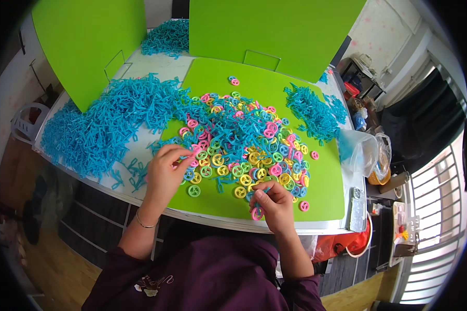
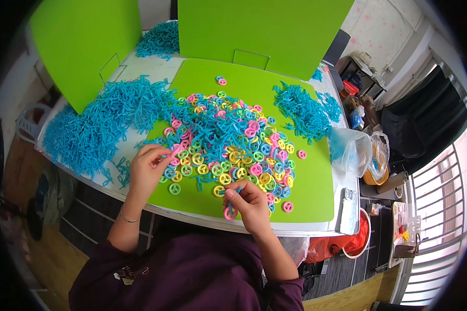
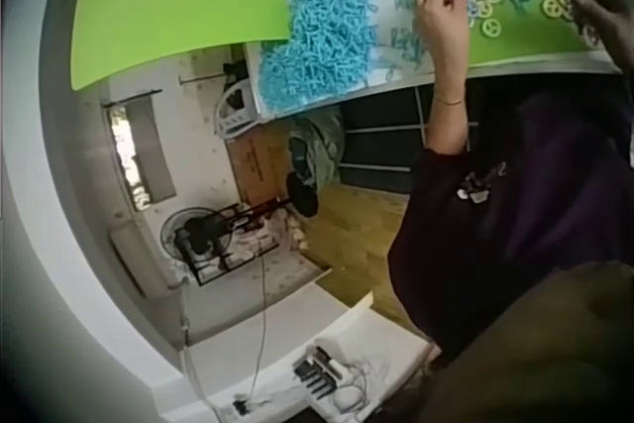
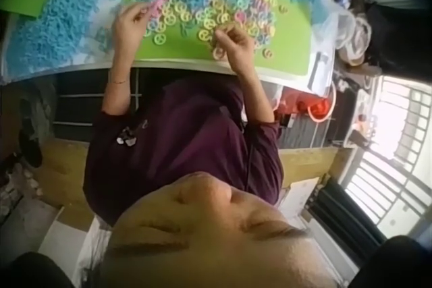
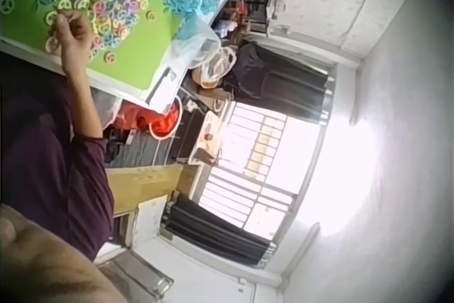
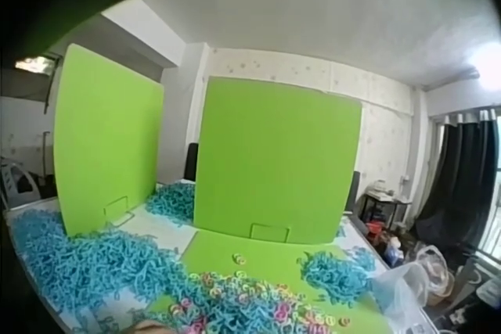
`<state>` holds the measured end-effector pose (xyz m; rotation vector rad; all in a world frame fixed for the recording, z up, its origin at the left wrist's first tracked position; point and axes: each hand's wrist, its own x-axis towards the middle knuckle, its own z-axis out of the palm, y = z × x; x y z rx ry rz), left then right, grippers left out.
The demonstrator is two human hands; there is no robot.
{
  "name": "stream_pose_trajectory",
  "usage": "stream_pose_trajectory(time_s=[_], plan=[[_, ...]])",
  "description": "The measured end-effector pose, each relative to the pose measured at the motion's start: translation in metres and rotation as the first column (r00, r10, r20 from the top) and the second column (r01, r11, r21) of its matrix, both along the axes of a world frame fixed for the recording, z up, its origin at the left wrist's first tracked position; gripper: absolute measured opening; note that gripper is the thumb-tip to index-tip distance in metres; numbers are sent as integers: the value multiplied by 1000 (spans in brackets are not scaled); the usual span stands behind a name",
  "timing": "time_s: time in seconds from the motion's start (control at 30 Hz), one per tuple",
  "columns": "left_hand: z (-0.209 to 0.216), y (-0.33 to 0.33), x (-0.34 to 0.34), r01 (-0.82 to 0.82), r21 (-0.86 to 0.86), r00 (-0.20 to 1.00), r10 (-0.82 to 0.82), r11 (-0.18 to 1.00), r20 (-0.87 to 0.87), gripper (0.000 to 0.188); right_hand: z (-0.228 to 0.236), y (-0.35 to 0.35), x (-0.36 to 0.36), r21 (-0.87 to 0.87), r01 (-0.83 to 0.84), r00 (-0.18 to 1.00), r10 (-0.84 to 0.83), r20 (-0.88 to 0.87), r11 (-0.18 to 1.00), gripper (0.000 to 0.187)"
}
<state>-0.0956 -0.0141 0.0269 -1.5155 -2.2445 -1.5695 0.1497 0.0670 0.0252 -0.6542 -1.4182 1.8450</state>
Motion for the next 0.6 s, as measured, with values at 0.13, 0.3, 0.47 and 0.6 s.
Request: stream_pose_trajectory(time_s=[0.13,0.3,0.47,0.6], plan=[[-1,10,28,367,119,887,-386,923,253,8,4,2,-12,-167,-4,995,-14,-104,986,8],[-2,18,67,587,211,510,-560,781,652,13,-2,15,-18,-378,-18,982,-55,-181,926,8],[-9,23,69,643,165,565,-609,748,557,16,-7,17,-15,-427,-29,990,-34,-138,904,8],[-11,26,71,577,258,541,-599,775,590,16,-9,18,-15,-525,-71,971,-62,-232,848,9]])
